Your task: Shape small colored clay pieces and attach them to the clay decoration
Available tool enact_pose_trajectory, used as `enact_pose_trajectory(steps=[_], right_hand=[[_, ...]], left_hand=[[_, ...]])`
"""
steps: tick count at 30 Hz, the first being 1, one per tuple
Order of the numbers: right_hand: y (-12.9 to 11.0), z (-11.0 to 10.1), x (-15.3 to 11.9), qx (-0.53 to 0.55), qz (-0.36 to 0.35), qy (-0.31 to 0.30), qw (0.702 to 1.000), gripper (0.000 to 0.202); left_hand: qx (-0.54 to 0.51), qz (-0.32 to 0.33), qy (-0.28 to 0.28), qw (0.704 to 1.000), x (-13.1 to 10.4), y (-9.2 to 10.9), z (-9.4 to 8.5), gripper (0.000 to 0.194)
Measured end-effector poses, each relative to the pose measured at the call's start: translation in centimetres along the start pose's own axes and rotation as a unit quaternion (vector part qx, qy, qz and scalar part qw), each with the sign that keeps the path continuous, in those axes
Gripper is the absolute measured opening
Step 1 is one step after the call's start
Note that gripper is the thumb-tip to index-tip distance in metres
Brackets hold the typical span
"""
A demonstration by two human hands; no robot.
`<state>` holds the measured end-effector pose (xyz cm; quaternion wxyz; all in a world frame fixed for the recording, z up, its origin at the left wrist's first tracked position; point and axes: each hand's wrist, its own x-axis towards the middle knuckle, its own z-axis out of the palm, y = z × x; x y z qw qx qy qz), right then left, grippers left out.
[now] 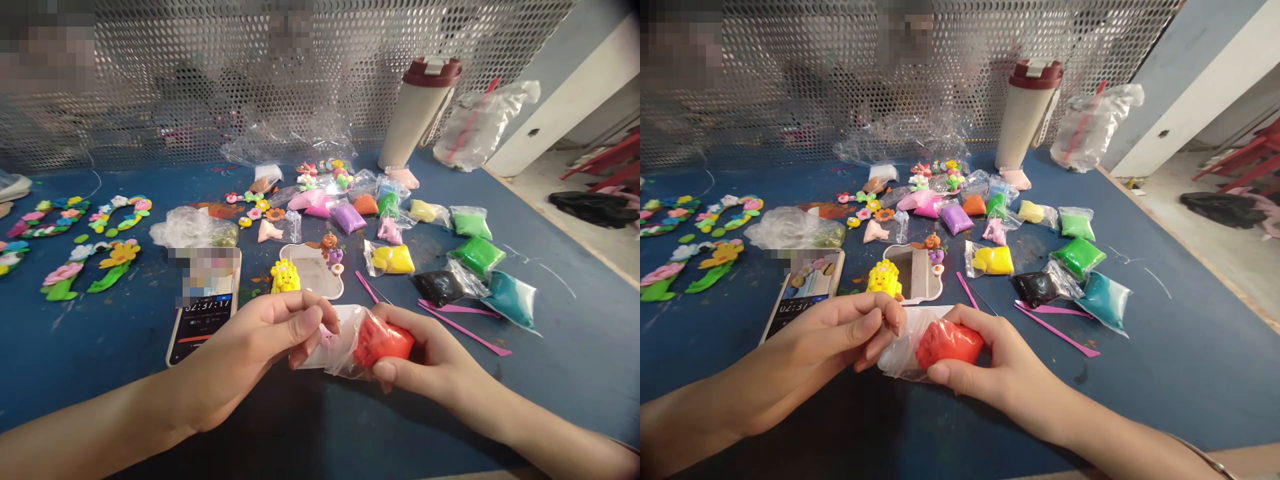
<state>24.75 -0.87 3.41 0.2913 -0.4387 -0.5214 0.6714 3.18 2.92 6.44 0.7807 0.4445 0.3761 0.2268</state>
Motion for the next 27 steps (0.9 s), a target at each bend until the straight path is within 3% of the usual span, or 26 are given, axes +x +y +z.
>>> enact_pose_trajectory(steps=[18, 27], right_hand=[[0.02, -0.02, -0.03, -0.008, 0.014, 0.006, 1.000, 0.038], [0.02, -0.05, -0.08, -0.032, 0.021, 0.010, 0.999, 0.039]], left_hand=[[0.085, 0.028, 0.047, 0.995, -0.04, -0.18, -0.25, 0.021], [0.235, 0.080, 0.038, 0.968, -0.22, 0.45, -0.35, 0.023]])
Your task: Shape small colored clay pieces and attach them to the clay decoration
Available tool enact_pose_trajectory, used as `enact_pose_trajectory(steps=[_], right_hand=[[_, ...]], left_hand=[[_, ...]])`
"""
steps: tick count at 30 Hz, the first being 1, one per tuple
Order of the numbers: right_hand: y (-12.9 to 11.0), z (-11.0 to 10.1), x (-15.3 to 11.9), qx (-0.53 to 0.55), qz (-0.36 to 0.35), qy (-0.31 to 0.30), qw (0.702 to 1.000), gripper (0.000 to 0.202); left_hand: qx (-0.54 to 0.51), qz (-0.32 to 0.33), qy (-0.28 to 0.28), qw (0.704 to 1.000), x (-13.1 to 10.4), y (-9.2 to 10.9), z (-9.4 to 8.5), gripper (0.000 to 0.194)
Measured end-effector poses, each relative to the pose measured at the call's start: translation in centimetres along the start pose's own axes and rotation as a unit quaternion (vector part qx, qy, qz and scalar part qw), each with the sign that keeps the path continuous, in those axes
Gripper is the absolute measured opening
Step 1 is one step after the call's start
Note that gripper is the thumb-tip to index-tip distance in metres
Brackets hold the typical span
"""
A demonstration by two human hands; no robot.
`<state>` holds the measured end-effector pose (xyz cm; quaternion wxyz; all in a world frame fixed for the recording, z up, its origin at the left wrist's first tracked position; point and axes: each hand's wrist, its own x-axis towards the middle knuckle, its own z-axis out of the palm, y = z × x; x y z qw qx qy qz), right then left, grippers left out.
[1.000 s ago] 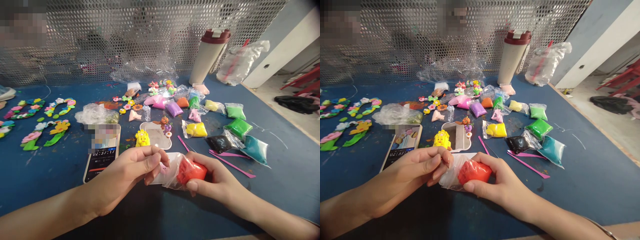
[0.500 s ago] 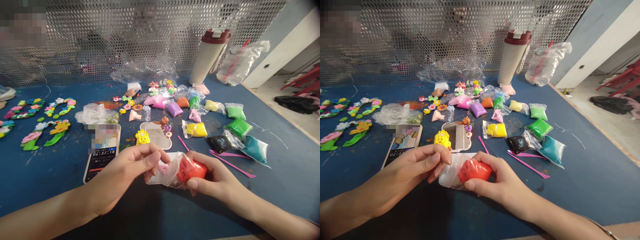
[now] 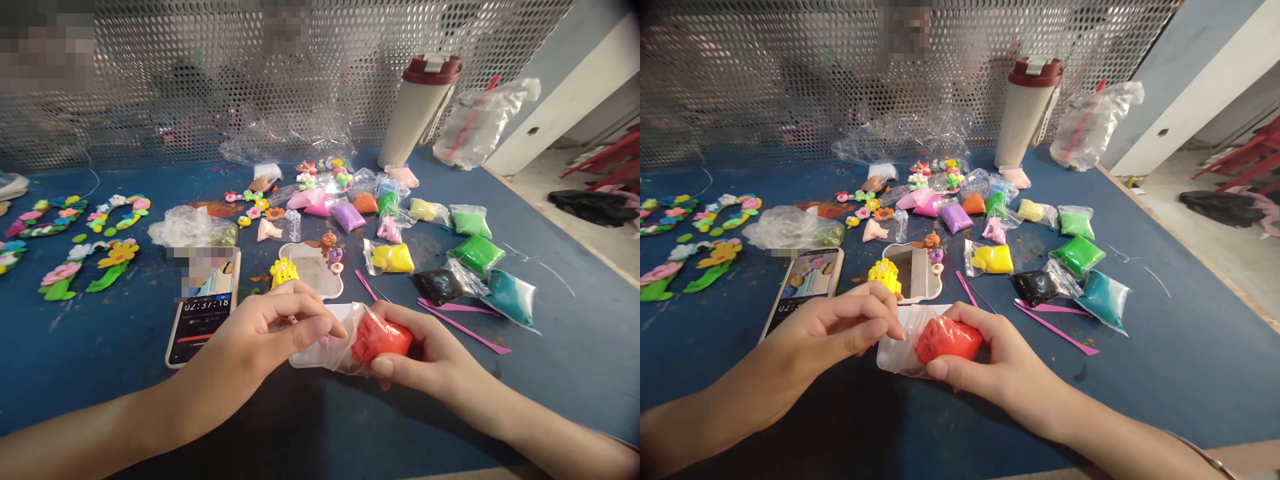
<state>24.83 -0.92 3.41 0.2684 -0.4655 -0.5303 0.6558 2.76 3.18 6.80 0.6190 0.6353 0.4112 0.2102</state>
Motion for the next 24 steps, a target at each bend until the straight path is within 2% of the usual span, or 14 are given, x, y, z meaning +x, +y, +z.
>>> enact_pose_trajectory(steps=[12, 24], right_hand=[[0.02, 0.00, 0.10, -0.014, -0.010, 0.001, 1.000, 0.038], [0.04, -0.04, 0.10, -0.007, -0.005, 0.000, 1.000, 0.037]], left_hand=[[0.036, -0.003, -0.010, 0.999, -0.08, -0.03, 0.02, 0.024], [0.066, -0.006, 0.006, 0.998, -0.21, -0.06, 0.02, 0.024]])
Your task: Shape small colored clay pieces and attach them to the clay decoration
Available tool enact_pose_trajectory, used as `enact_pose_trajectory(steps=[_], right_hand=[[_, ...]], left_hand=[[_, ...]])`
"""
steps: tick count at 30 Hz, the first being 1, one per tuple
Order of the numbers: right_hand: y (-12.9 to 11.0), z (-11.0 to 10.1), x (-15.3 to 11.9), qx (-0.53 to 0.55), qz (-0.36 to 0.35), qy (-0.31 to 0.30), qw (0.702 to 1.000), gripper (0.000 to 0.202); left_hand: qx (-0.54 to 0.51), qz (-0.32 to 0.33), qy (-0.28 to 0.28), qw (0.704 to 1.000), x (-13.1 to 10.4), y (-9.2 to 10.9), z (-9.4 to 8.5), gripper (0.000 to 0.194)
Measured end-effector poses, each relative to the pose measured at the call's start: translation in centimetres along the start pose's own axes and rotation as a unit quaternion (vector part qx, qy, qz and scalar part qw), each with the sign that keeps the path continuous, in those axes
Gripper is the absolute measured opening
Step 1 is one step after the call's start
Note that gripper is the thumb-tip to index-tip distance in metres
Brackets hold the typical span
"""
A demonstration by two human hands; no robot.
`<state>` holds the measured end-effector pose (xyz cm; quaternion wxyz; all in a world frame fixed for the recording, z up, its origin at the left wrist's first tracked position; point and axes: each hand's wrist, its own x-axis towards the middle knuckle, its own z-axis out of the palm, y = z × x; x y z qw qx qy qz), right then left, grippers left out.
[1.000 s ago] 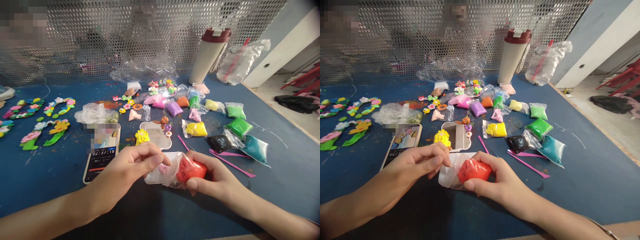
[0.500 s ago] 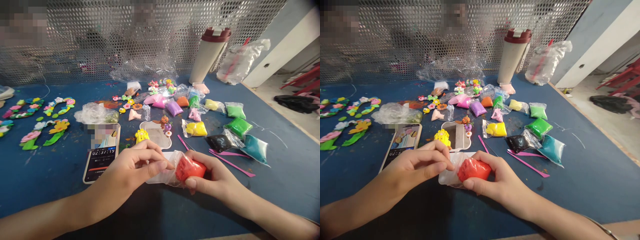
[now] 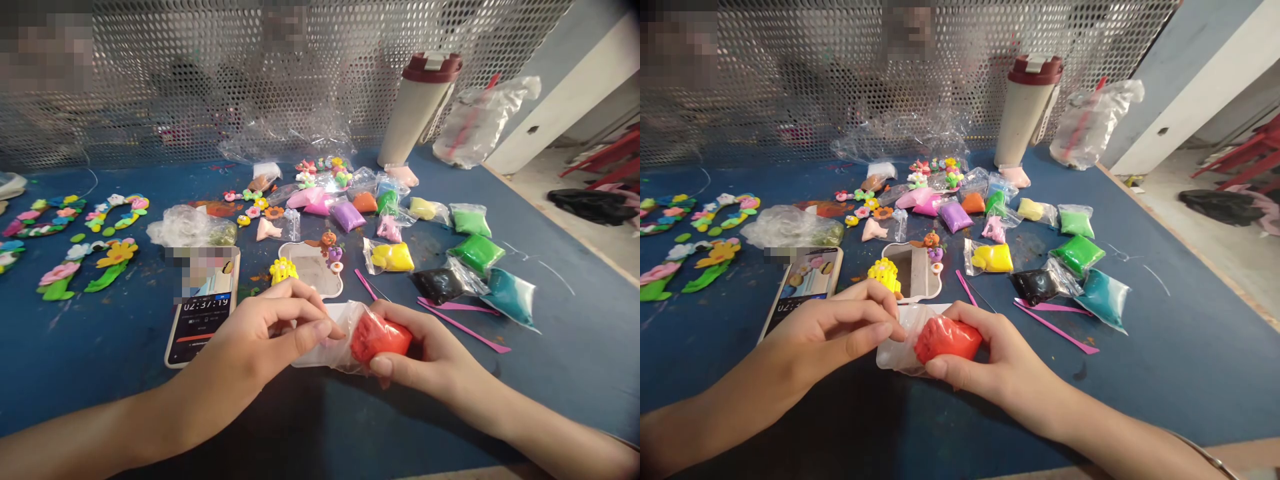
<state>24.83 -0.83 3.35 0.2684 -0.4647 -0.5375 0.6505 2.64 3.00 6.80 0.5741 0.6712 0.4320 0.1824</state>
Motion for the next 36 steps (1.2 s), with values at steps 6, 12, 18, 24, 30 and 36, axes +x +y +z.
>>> enact_pose_trajectory(steps=[6, 12, 18, 24, 30, 36], right_hand=[[-0.2, 0.0, 0.0, -0.003, 0.003, 0.000, 1.000, 0.037], [-0.2, 0.2, 0.1, 0.013, -0.005, 0.000, 1.000, 0.034], [0.0, 0.3, 0.1, 0.003, -0.011, 0.001, 1.000, 0.032], [0.0, 0.5, 0.0, -0.006, -0.021, 0.013, 1.000, 0.027], [0.0, 0.7, 0.1, 0.002, -0.041, 0.003, 0.999, 0.022], [0.1, 0.6, 0.0, 0.033, -0.037, 0.011, 0.999, 0.024]], left_hand=[[0.050, 0.028, 0.015, 0.998, -0.3, 0.1, 0.3, 0.025], [0.138, 0.122, 0.038, 0.982, -0.4, -0.2, 0.6, 0.020], [0.197, 0.203, 0.057, 0.958, -0.4, -0.5, 0.9, 0.020], [0.272, 0.259, 0.074, 0.924, -0.9, -1.3, 1.4, 0.021], [0.340, 0.287, 0.070, 0.893, -0.9, -2.3, 1.8, 0.023], [0.348, 0.310, 0.119, 0.877, -0.9, -1.5, 1.1, 0.020]])
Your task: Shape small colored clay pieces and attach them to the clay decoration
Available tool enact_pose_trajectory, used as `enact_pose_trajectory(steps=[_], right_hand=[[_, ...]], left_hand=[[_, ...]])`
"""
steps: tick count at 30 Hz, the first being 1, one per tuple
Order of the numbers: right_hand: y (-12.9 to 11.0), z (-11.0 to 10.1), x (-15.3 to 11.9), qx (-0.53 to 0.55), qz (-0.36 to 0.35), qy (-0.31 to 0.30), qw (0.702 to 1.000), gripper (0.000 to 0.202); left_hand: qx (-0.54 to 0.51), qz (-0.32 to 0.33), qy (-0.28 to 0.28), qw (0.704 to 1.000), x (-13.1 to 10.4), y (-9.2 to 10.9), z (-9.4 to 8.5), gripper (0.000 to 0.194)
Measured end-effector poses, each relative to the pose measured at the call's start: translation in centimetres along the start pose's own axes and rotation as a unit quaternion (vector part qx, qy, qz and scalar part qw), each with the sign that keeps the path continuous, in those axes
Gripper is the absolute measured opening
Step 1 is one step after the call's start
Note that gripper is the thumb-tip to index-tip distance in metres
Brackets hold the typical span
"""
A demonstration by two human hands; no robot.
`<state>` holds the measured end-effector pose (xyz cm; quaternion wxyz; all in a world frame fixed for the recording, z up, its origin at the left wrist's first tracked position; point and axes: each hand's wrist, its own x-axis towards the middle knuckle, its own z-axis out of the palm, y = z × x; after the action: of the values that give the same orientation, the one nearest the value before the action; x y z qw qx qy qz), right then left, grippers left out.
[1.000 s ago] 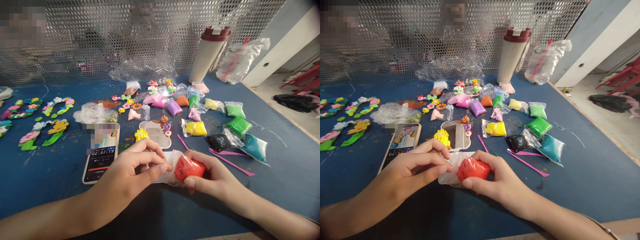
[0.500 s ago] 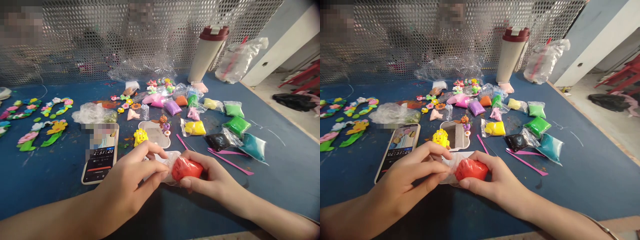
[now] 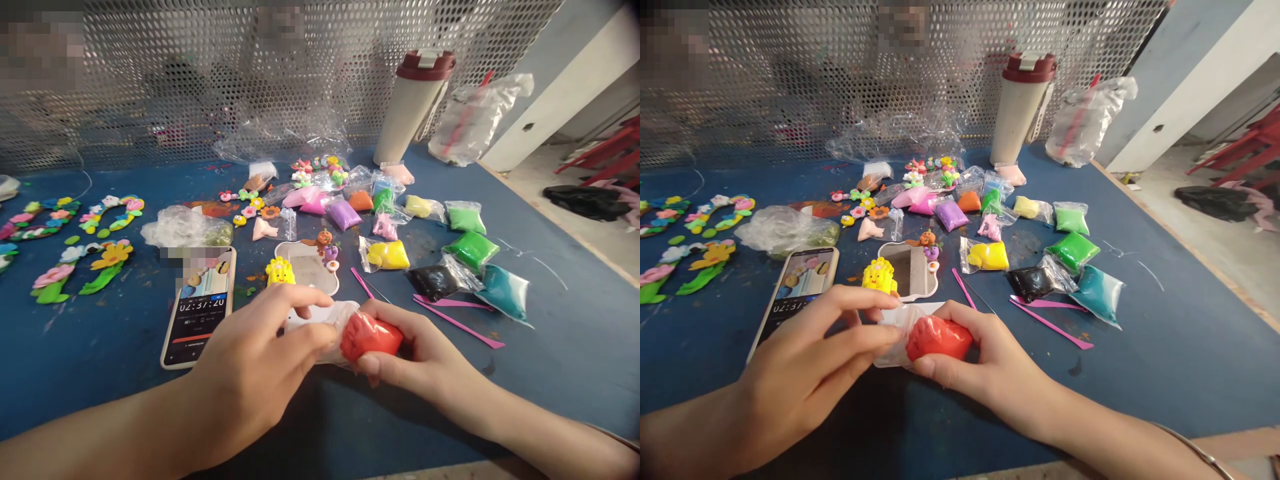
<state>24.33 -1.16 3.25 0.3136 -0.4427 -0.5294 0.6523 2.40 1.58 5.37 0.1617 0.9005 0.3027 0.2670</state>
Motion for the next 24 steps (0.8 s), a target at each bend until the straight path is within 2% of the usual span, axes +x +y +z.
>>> enact_pose_trajectory(steps=[2, 4, 7, 10, 14, 21, 24], right_hand=[[0.1, 0.0, 0.0, 0.028, 0.000, 0.006, 1.000, 0.025], [0.3, 0.0, 0.0, 0.041, -0.011, 0.025, 0.999, 0.027], [0.6, -0.1, 0.1, 0.028, -0.036, 0.077, 0.996, 0.024], [0.7, 0.0, 0.2, 0.017, -0.045, 0.123, 0.991, 0.023], [0.7, 0.2, 0.4, 0.016, -0.041, 0.148, 0.988, 0.027], [0.4, 0.4, 0.3, 0.001, -0.023, 0.094, 0.995, 0.029], [0.1, 0.2, 0.1, -0.013, -0.034, 0.088, 0.995, 0.031]], left_hand=[[-0.034, -0.045, 0.005, 0.998, 0.4, 0.0, -0.6, 0.020], [-0.101, -0.097, -0.016, 0.990, 0.8, -0.1, -1.1, 0.019], [-0.206, -0.174, -0.063, 0.961, 1.3, 0.0, -1.6, 0.019], [-0.250, -0.221, -0.083, 0.939, 1.6, 0.1, -1.7, 0.024], [-0.252, -0.227, -0.083, 0.937, 1.6, 0.2, -1.2, 0.021], [-0.247, -0.230, -0.053, 0.940, 1.9, 0.0, -0.3, 0.021], [-0.252, -0.235, -0.066, 0.936, 2.0, 0.1, -0.5, 0.022]])
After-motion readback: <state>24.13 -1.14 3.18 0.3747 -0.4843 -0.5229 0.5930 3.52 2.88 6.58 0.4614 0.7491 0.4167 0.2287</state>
